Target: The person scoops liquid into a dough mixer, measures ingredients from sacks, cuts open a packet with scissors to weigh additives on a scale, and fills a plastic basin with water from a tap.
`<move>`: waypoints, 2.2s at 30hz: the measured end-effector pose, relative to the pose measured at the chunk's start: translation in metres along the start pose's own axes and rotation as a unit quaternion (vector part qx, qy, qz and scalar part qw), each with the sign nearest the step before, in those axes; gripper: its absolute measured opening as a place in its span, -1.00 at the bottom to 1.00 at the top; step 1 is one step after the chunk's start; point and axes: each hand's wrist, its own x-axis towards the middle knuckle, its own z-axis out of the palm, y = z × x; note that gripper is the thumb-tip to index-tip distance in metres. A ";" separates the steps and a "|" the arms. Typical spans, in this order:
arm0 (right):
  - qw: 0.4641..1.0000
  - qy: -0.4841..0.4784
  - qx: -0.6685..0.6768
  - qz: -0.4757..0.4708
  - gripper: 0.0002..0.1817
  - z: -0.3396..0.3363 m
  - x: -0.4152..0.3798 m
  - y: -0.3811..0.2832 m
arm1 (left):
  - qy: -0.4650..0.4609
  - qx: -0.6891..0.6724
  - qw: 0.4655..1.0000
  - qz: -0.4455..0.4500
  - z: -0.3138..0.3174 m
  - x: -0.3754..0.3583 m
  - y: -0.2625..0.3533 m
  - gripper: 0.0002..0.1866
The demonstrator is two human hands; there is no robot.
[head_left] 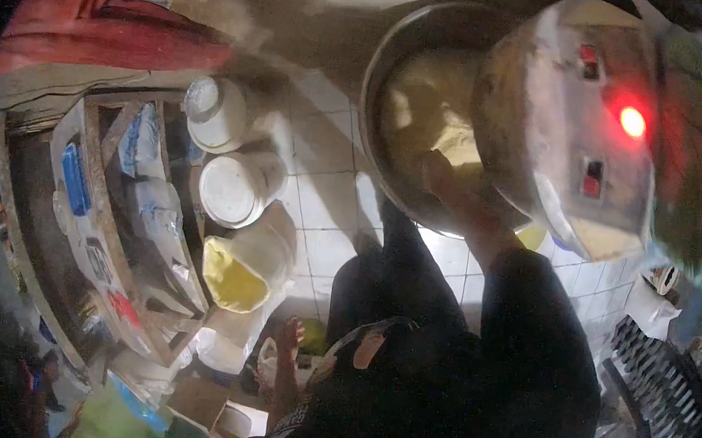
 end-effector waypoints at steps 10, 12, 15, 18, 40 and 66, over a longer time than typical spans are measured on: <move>0.997 -0.030 0.055 -0.036 -0.78 -0.001 0.066 -0.015 | -0.011 0.149 0.988 0.042 0.085 0.004 0.070 -0.46; 0.983 0.034 0.179 -0.004 -0.77 -0.016 0.055 -0.030 | 0.032 0.191 0.980 0.046 0.102 -0.002 0.074 -0.46; 0.844 0.051 0.512 0.155 -0.69 0.016 0.028 0.003 | 0.055 0.182 0.981 0.025 0.114 0.000 0.075 -0.53; 0.912 0.049 0.379 0.150 -0.67 0.025 0.024 0.010 | 0.021 0.091 0.995 -0.020 0.088 0.019 0.052 -0.60; 0.974 0.116 0.186 -0.058 -0.85 0.016 0.035 -0.006 | 0.143 0.214 0.965 0.050 0.106 -0.053 0.042 -0.43; 0.974 0.179 -0.114 -0.081 -0.73 -0.012 0.016 -0.019 | 0.047 0.219 0.971 0.081 0.093 -0.031 0.036 -0.57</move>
